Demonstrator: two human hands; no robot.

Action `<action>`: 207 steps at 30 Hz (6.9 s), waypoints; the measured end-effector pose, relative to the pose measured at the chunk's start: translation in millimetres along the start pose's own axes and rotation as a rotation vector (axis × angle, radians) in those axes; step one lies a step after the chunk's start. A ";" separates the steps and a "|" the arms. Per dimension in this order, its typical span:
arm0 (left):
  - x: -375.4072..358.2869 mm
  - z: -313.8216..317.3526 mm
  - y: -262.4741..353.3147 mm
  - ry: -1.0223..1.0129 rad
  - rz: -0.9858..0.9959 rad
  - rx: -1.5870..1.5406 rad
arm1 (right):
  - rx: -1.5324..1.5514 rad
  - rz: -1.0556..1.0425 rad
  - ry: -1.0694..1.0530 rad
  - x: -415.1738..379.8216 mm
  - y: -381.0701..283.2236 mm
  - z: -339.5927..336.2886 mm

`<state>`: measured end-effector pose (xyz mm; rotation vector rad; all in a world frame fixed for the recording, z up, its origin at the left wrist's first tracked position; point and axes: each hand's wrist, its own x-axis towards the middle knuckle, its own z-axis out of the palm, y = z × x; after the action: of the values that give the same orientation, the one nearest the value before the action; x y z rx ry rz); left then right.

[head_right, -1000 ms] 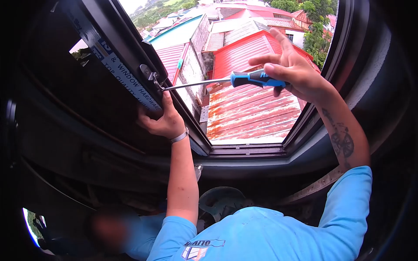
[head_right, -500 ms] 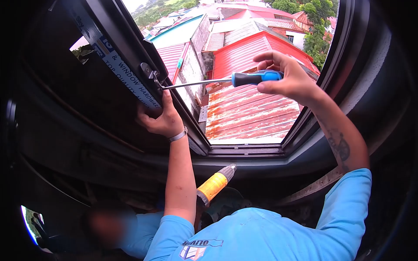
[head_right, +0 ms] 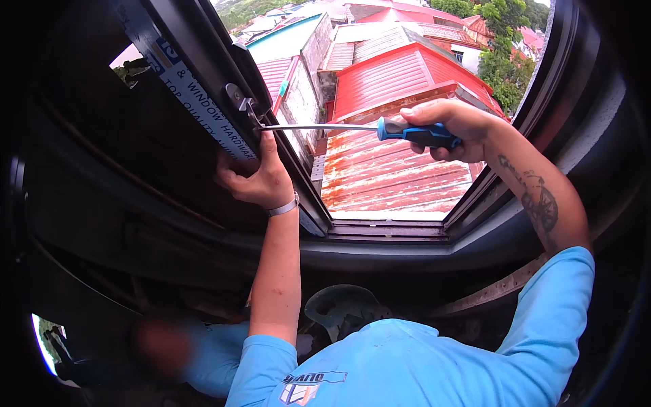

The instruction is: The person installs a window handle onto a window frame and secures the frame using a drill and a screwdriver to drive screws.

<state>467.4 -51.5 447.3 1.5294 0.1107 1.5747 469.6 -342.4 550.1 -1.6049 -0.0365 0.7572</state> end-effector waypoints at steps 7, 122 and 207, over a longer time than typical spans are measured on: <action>1.7 2.3 2.6 0.010 -0.004 -0.147 | -1.065 -1.311 0.347 -4.8 14.0 9.9; -26.4 -138.1 2.3 -0.429 -0.504 -0.247 | -0.903 -1.447 0.352 4.2 23.7 178.2; 74.9 -62.1 111.2 -0.486 0.680 0.290 | 0.000 -0.777 0.399 50.5 63.1 91.1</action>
<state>371.0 -37.2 558.5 2.2987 -0.5266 1.6741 440.0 -253.2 472.5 -1.5445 -0.3486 -0.1635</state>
